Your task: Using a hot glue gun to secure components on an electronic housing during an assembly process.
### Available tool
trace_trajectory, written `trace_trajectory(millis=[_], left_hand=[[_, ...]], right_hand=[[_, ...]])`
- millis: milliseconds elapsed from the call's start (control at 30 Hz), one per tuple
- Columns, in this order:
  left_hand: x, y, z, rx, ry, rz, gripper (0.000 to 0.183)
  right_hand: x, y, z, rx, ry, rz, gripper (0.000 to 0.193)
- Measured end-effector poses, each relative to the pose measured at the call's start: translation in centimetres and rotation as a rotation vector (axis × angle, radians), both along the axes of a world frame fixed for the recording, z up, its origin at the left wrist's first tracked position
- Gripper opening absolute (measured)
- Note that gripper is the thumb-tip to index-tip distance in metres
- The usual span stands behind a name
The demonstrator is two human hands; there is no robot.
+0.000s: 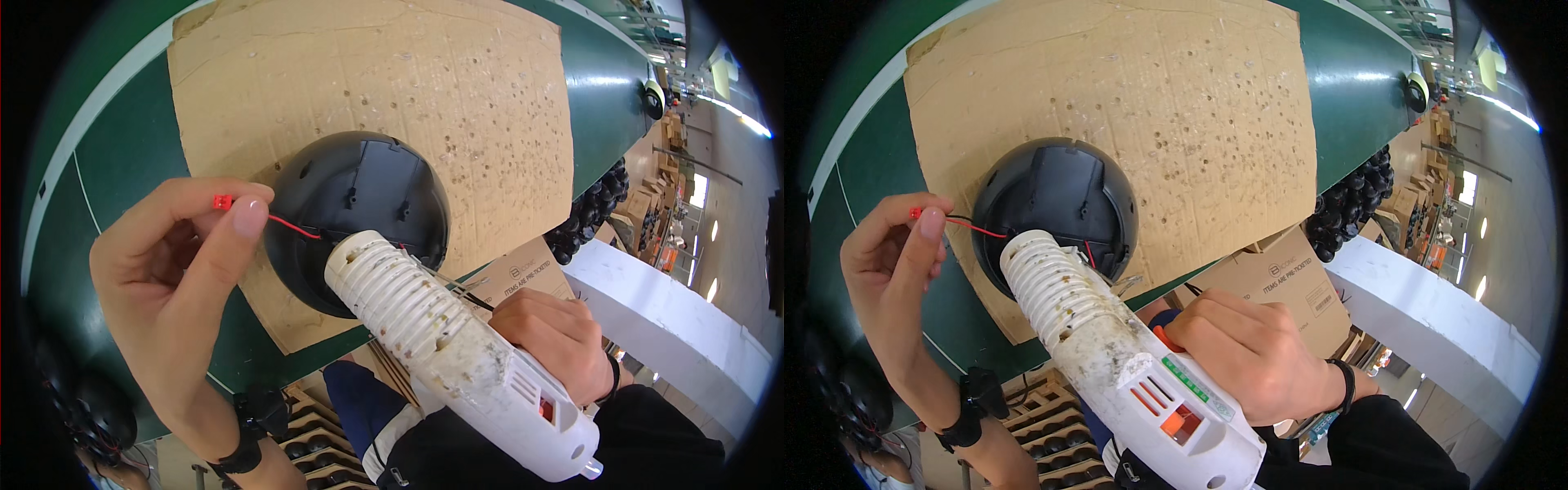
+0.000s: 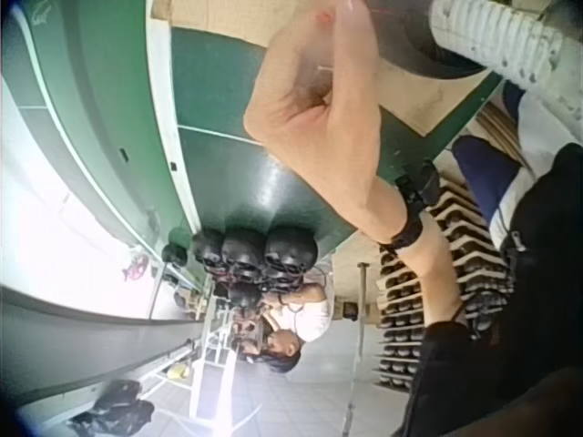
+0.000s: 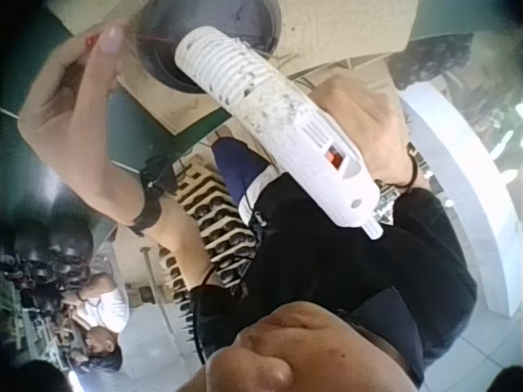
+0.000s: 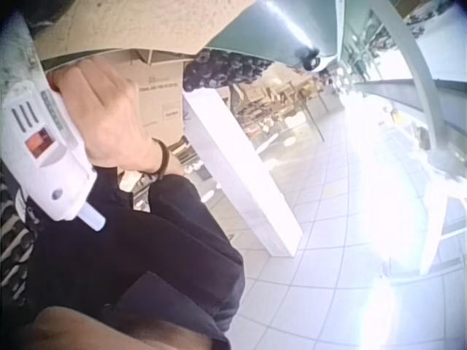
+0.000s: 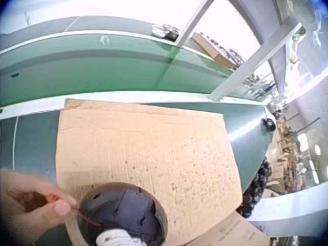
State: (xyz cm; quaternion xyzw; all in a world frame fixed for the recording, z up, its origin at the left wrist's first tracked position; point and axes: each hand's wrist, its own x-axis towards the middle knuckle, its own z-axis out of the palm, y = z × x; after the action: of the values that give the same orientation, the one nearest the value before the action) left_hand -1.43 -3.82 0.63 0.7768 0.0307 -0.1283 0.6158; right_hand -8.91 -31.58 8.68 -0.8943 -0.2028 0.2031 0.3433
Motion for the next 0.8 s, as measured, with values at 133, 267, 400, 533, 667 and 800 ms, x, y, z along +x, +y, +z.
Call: trace_trajectory(millis=[133, 267, 400, 533, 667, 800], left_hand=[[-0.2, -0.2, 0.1, -0.034, -0.012, 0.017, 0.014], [0.1, -0.6, 0.0, -0.055, -0.011, -0.012, 0.015], [-2.0, -0.9, 0.6, 0.104, 0.010, 0.138, 0.021], [-6.1, -1.1, 2.7, -0.168, 0.417, -0.034, 0.019], [-10.2, -6.0, 2.0, -0.441, 0.648, -0.166, 0.046], [-11.6, -9.0, 2.7, -0.421, 0.526, -0.094, 0.009]], right_hand=[[0.6, -0.1, 0.4, 0.004, 0.041, -0.001, 0.025], [0.9, -0.1, 1.8, -0.075, 0.144, -0.007, 0.024], [0.3, -0.2, 2.1, 0.014, 0.149, -0.095, 0.024], [-0.2, -1.6, 2.7, -0.025, 0.210, -0.149, 0.027], [-0.4, -3.1, 5.3, -0.209, 0.324, -0.220, 0.027], [0.0, -3.5, 6.3, -0.280, 0.364, -0.125, 0.023]])
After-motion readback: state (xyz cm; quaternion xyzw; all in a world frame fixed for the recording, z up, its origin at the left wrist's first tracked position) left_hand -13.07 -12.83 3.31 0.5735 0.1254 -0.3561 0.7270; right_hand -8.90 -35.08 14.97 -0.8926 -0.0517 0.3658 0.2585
